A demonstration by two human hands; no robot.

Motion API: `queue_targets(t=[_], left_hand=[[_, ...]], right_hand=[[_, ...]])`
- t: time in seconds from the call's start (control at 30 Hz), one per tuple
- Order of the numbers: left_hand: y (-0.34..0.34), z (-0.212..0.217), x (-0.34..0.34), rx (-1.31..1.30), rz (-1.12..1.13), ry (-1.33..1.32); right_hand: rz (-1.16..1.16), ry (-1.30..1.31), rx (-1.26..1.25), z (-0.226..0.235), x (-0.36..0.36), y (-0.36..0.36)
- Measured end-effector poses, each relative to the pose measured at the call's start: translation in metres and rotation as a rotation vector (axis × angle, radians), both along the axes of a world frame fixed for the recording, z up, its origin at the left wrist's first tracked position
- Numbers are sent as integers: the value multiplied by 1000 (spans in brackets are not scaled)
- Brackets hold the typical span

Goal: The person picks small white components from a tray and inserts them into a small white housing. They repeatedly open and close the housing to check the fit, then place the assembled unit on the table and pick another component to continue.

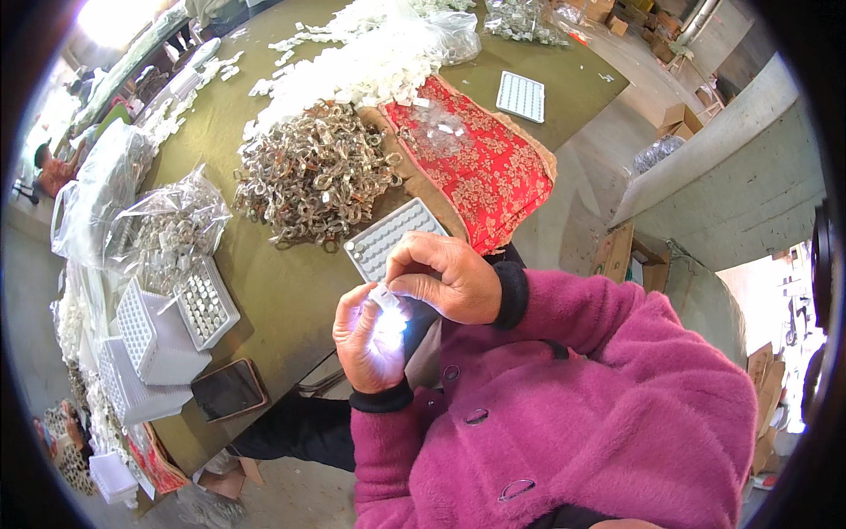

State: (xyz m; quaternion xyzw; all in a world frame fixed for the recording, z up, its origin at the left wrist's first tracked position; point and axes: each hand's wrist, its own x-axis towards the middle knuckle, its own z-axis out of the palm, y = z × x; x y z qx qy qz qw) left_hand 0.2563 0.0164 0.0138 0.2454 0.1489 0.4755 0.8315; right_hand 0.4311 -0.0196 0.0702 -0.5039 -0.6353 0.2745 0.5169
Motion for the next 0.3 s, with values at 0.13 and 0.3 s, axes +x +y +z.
queue_targets(t=[0.13, 0.3], left_hand=[[-2, 3, -1, -68, -7, -36], [-1, 0, -4, -79, -12, -50]], right_hand=[[-25, 16, -9, -2, -5, -3], [-12, -62, 56, -4, -4, -3]])
